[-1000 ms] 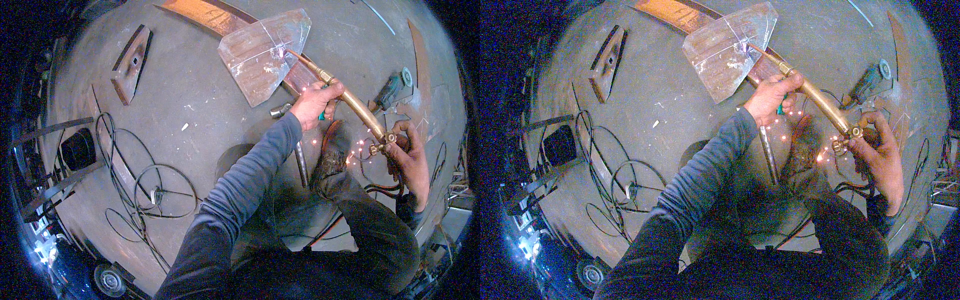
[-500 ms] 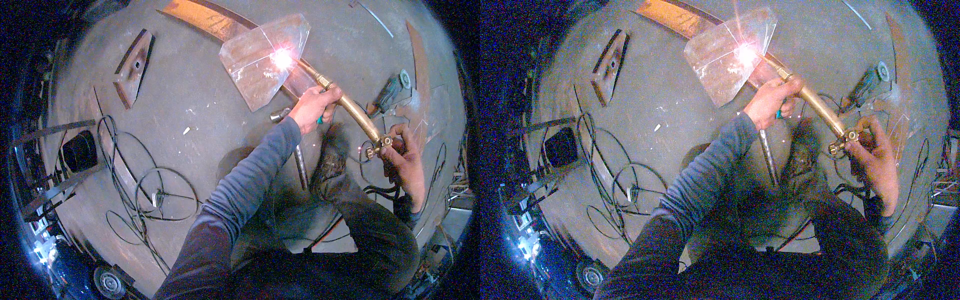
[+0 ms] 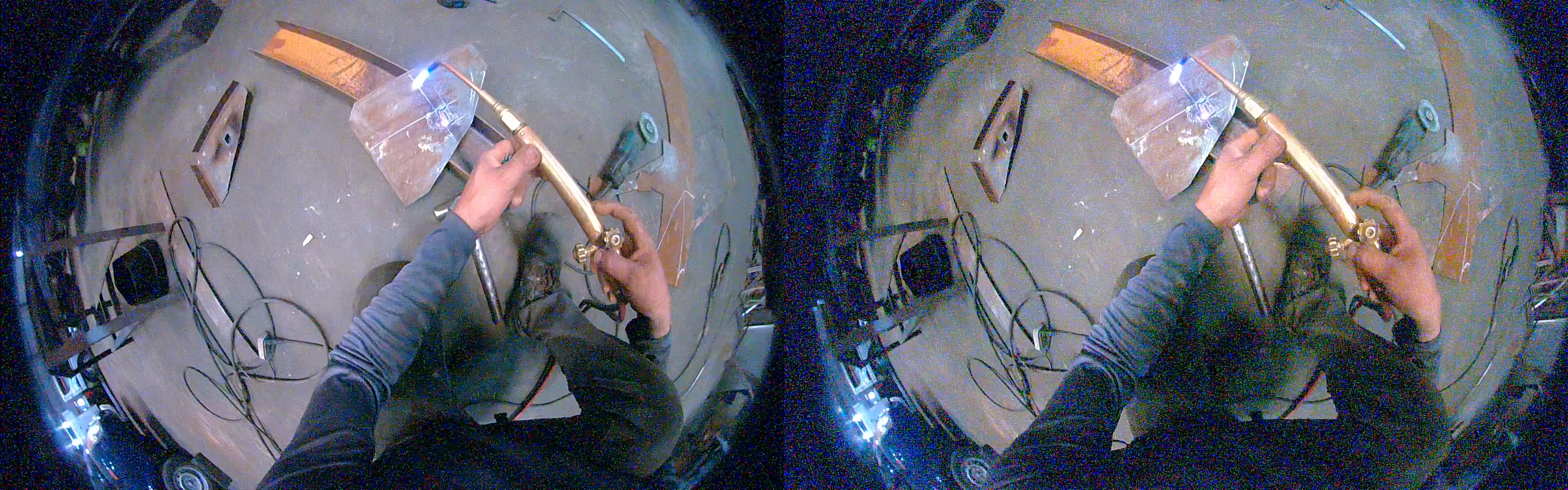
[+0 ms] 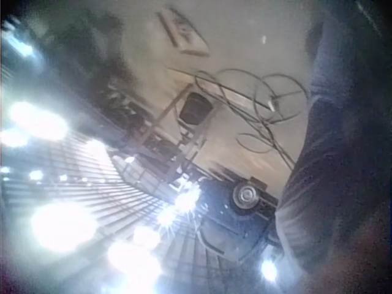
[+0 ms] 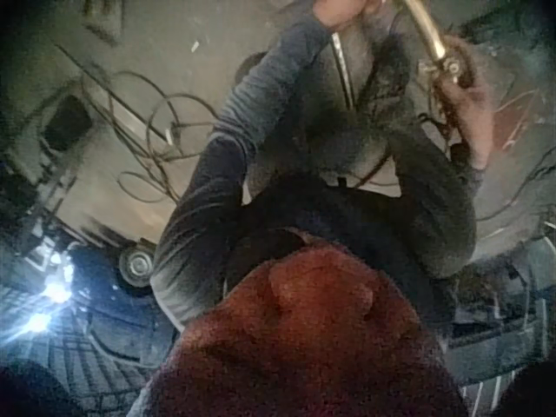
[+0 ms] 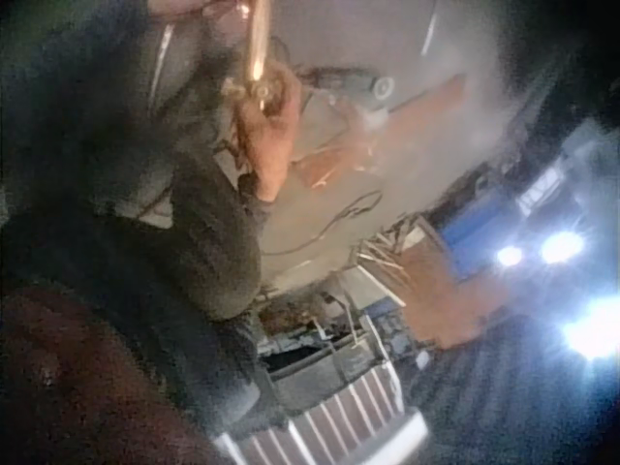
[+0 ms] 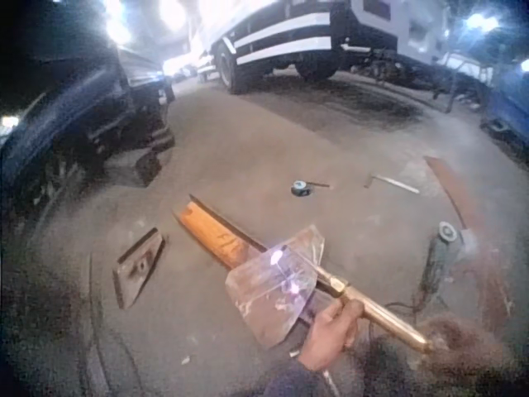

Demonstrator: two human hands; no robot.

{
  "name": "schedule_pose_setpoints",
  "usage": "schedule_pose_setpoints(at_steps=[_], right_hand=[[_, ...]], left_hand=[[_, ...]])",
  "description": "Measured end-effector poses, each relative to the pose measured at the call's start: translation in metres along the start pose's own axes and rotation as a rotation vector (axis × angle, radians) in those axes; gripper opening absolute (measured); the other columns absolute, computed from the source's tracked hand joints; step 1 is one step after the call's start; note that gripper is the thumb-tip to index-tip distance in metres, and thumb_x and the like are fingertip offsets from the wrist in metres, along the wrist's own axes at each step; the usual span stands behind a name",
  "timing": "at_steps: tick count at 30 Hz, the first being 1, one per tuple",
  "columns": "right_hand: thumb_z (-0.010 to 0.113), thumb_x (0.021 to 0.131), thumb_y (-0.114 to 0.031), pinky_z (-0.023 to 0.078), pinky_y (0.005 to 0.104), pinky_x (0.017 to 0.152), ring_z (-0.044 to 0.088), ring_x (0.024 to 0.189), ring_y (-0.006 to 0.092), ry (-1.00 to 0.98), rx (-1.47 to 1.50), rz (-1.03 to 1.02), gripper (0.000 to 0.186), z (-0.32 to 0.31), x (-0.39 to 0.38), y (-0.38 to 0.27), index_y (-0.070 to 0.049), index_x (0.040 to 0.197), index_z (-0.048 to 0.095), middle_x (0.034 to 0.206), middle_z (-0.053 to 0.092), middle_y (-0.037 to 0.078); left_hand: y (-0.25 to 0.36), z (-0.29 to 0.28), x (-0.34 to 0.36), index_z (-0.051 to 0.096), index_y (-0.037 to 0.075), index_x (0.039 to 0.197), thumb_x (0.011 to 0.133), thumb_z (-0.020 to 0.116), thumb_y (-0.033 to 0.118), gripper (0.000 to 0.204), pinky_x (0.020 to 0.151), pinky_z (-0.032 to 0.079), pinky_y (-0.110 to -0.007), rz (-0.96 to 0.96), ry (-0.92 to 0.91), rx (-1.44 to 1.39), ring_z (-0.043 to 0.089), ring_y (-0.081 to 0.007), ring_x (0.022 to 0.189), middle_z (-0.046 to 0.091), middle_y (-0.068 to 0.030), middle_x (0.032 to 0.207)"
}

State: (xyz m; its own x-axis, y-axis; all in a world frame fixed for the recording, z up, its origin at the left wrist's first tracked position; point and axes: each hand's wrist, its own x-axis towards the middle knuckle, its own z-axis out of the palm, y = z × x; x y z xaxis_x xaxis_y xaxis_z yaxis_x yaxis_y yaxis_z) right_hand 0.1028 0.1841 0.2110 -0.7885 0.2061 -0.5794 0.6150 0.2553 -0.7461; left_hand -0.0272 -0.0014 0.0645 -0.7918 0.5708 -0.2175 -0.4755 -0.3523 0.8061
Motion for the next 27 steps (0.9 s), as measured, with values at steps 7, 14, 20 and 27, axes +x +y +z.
schedule_pose_setpoints(at_steps=[7,14,20,27], right_hand=[[0.065,0.082,-0.006,0.037,0.0218,0.041,0.053,0.049,0.0073,0.09,0.137,-0.096,0.062,-0.002,-0.002,-0.013,-0.014,0.141,0.048,0.078,0.063,0.004],[0.061,0.087,-0.004,0.041,0.0224,0.041,0.054,0.05,0.0077,0.052,0.276,-0.196,0.059,-0.009,0.008,-0.013,-0.013,0.143,0.045,0.077,0.062,0.004],[0.06,0.089,-0.004,0.042,0.0226,0.04,0.054,0.05,0.008,0.036,0.35,-0.24,0.058,-0.011,0.013,-0.013,-0.012,0.144,0.044,0.077,0.061,0.004],[0.061,0.09,-0.006,0.041,0.0222,0.037,0.054,0.049,0.0076,0.085,0.415,-0.275,0.059,-0.019,0.012,-0.011,-0.012,0.145,0.042,0.077,0.062,0.004]], left_hand=[[-0.028,-0.008,-0.012,0.062,0.009,0.108,0.101,0.061,0.029,0.022,0.05,0.039,-0.022,-0.156,0.045,0.254,0.046,-0.0054,0.055,0.074,-0.0055,0.092],[-0.029,-0.026,-0.066,0.062,0.008,0.111,0.105,0.053,0.027,0.022,0.054,0.043,-0.025,-0.209,0.17,0.359,0.051,-0.0078,0.058,0.073,-0.0059,0.091],[-0.026,-0.041,-0.085,0.059,0.004,0.114,0.107,0.048,0.027,0.027,0.058,0.048,-0.028,-0.233,0.354,0.221,0.058,-0.0126,0.062,0.073,-0.0104,0.092],[-0.04,-0.059,-0.072,0.06,0.002,0.119,0.1,0.059,0.021,0.027,0.07,0.054,-0.033,-0.014,0.35,0.987,0.069,-0.0208,0.076,0.072,-0.0154,0.095]])
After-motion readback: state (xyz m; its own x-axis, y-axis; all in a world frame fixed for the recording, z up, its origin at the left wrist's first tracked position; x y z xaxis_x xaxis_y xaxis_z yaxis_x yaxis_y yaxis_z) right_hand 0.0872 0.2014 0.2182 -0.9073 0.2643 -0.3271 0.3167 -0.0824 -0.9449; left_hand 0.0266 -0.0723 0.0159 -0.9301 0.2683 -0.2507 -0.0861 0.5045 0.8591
